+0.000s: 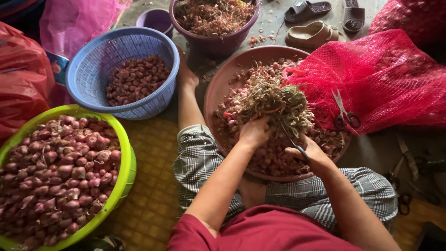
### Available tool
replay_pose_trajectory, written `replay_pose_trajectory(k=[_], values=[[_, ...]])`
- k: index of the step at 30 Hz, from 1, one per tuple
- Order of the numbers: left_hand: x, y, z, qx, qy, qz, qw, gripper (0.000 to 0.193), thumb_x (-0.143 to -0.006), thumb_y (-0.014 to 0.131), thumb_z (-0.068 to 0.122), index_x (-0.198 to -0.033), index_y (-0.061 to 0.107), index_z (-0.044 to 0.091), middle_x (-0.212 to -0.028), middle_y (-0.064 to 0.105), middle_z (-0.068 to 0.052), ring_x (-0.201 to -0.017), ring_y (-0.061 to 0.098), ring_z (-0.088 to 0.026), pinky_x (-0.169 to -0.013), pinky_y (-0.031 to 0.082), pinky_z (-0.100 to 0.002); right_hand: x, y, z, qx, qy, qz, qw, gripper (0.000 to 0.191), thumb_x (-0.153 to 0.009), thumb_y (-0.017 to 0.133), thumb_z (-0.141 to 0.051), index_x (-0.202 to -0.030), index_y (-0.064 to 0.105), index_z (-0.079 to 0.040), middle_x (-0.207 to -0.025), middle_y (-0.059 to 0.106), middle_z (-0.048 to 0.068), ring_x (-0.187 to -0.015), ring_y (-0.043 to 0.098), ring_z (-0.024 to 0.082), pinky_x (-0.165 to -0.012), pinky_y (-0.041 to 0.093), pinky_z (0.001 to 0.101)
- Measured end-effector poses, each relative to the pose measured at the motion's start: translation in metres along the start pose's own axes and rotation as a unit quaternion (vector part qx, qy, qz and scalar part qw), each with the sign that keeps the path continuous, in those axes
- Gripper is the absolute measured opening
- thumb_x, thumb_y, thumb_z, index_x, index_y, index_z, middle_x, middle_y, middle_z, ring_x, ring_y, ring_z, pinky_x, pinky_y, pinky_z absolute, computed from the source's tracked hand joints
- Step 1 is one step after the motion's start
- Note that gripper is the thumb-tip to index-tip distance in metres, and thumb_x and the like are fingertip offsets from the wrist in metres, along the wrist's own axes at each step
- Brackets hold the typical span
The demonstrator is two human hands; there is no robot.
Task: The person sits on the floor trimming dried roots and stems off shallots with scissors over a large basin, placing trimmed shallots into a blue basket and discarding trimmings into a waste bowl, working through bunches from a red mesh sack.
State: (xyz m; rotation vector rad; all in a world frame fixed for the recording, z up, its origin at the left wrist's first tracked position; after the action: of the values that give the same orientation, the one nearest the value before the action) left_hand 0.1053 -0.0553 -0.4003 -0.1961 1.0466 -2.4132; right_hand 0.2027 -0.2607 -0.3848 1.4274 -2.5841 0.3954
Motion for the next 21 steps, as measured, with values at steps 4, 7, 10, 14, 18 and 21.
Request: replay_pose_trajectory(k=[4,7,10,14,18,21], values=[[-0.002,0.0,-0.012,0.006,-0.032,-0.045,0.998,0.037,-0.086,0.072,0.043,-0.101,0.066,0.01,-0.09,0.074,-0.013,-0.091,0.071,-0.036,-0.081,0.055,-0.051,0.0,-0.008,0.001,0.012,-0.002,-0.006,1.0,0.078,-0.073,0.084,-0.039,-0.135,0.057,-0.001,-0.113,0.068,0.005,-0.1,0.061,0.013,-0.086,0.051,0.0299],[0.005,-0.002,-0.02,0.033,-0.041,-0.056,0.997,0.043,-0.09,0.068,0.047,-0.113,0.062,0.011,-0.09,0.075,-0.013,-0.093,0.071,-0.036,-0.081,0.054,-0.051,0.003,-0.013,0.003,-0.009,0.081,-0.038,0.996,0.08,-0.074,0.088,-0.036,-0.136,0.056,0.004,-0.105,0.065,0.017,-0.092,0.061,0.023,-0.08,0.051,0.0398],[0.005,0.005,-0.015,0.029,-0.028,-0.046,0.998,0.051,-0.086,0.066,0.04,-0.131,0.059,0.016,-0.094,0.076,-0.013,-0.095,0.07,-0.037,-0.081,0.053,-0.052,0.006,-0.008,-0.005,-0.03,-0.002,-0.064,0.997,0.081,-0.073,0.086,-0.038,-0.138,0.057,0.002,-0.117,0.068,0.007,-0.103,0.061,0.014,-0.089,0.051,0.0331],[-0.009,0.017,-0.016,-0.001,0.018,-0.086,0.996,0.047,-0.084,0.071,0.038,-0.124,0.065,0.015,-0.098,0.077,-0.011,-0.096,0.071,-0.034,-0.082,0.054,-0.048,0.006,-0.001,-0.014,-0.026,-0.017,-0.071,0.997,0.085,-0.071,0.085,-0.037,-0.142,0.05,-0.005,-0.127,0.067,0.003,-0.111,0.06,0.011,-0.096,0.049,0.0298],[-0.007,0.023,-0.045,0.284,-0.075,-0.057,0.954,0.038,-0.088,0.077,0.032,-0.119,0.072,0.012,-0.089,0.076,-0.004,-0.082,0.069,-0.017,-0.079,0.057,-0.033,0.007,-0.008,-0.015,-0.012,0.027,-0.078,0.997,0.073,-0.073,0.087,-0.036,-0.13,0.057,-0.001,-0.099,0.066,0.005,-0.084,0.062,0.014,-0.072,0.052,0.0306],[0.002,0.029,-0.066,0.365,-0.128,-0.05,0.921,0.03,-0.092,0.076,0.024,-0.117,0.075,0.008,-0.081,0.059,-0.005,-0.075,0.051,-0.016,-0.067,0.044,-0.032,0.007,-0.013,-0.001,-0.029,0.146,-0.079,0.986,0.068,-0.069,0.087,-0.035,-0.123,0.059,-0.006,-0.072,0.064,0.005,-0.059,0.059,0.014,-0.05,0.046,0.0295]])
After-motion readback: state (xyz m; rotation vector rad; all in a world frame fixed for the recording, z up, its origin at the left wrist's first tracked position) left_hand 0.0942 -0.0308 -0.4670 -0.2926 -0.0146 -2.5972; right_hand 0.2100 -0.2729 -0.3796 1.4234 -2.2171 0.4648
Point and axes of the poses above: each hand's wrist, its own x-axis away from the middle knuckle, its own y-axis out of the palm, z = x × y, the point moved 2 cm from there along -x, towards the middle knuckle
